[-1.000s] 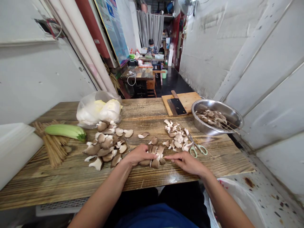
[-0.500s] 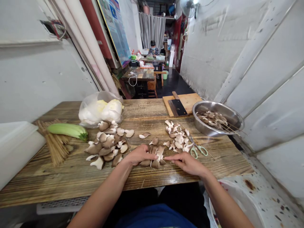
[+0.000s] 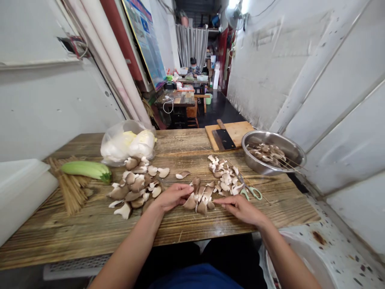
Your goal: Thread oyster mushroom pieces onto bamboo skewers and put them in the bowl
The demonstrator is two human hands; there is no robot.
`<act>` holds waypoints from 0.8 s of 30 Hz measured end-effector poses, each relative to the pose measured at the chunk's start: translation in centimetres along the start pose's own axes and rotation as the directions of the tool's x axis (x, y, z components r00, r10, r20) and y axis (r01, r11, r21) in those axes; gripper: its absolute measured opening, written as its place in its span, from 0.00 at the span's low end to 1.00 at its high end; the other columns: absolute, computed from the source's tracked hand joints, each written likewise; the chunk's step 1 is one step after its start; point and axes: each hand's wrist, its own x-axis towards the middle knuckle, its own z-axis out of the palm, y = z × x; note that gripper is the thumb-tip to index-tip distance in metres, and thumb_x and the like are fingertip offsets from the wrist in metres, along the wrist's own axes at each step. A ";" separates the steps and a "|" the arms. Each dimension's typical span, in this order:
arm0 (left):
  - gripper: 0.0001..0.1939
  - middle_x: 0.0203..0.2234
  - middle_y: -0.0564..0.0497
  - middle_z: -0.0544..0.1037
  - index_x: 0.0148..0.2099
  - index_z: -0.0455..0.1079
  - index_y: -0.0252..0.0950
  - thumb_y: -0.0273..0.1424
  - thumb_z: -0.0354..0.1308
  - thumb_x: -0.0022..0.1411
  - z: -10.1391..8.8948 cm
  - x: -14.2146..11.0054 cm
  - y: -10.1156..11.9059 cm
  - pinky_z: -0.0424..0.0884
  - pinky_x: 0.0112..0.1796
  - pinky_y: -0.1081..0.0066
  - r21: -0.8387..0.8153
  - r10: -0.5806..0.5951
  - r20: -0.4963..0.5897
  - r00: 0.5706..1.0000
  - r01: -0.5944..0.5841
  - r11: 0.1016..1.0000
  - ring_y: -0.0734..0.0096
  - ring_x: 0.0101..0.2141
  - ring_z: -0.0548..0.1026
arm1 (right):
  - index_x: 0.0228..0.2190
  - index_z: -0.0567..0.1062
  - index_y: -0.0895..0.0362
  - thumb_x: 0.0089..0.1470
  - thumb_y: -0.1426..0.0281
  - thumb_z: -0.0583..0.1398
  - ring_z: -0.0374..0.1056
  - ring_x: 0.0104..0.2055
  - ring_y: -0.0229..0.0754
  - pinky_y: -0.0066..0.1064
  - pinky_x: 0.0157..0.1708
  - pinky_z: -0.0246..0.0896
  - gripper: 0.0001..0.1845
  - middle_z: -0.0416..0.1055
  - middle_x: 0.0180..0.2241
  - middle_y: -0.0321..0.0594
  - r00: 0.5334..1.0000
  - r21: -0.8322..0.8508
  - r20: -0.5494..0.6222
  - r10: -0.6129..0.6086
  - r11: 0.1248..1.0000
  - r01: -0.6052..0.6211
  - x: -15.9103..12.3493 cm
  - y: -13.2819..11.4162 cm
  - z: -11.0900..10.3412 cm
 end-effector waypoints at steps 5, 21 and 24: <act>0.20 0.26 0.47 0.74 0.31 0.70 0.30 0.45 0.59 0.49 -0.3 0.0 -0.3 0.55 0.19 0.80 0.099 0.186 -0.198 0.962 -0.169 0.981 0.77 0.25 0.68 | 0.47 0.73 0.54 0.58 0.62 0.51 0.70 0.40 0.42 0.31 0.40 0.63 0.19 0.75 0.40 0.39 0.973 -0.082 -0.231 0.012 0.996 -0.031 -2.0 -1.7 -1.5; 0.26 0.22 0.47 0.75 0.25 0.71 0.32 0.54 0.56 0.44 -1.2 0.8 -1.3 0.60 0.22 0.73 0.422 0.384 -0.420 0.822 -0.198 0.885 0.69 0.23 0.67 | 0.38 0.76 0.55 0.58 0.67 0.48 0.70 0.40 0.44 0.27 0.34 0.58 0.17 0.75 0.40 0.45 0.470 -0.386 -0.873 0.133 0.403 -0.830 -4.0 0.2 -19.3; 0.29 0.21 0.47 0.75 0.25 0.72 0.32 0.57 0.55 0.43 -1.1 0.8 -1.3 0.62 0.22 0.72 0.499 0.425 -0.448 0.787 -0.173 0.849 0.68 0.23 0.68 | 0.38 0.76 0.56 0.58 0.68 0.49 0.71 0.38 0.43 0.27 0.33 0.59 0.16 0.75 0.37 0.46 0.438 -0.340 -0.875 0.204 0.385 -0.858 -2.6 2.0 -20.6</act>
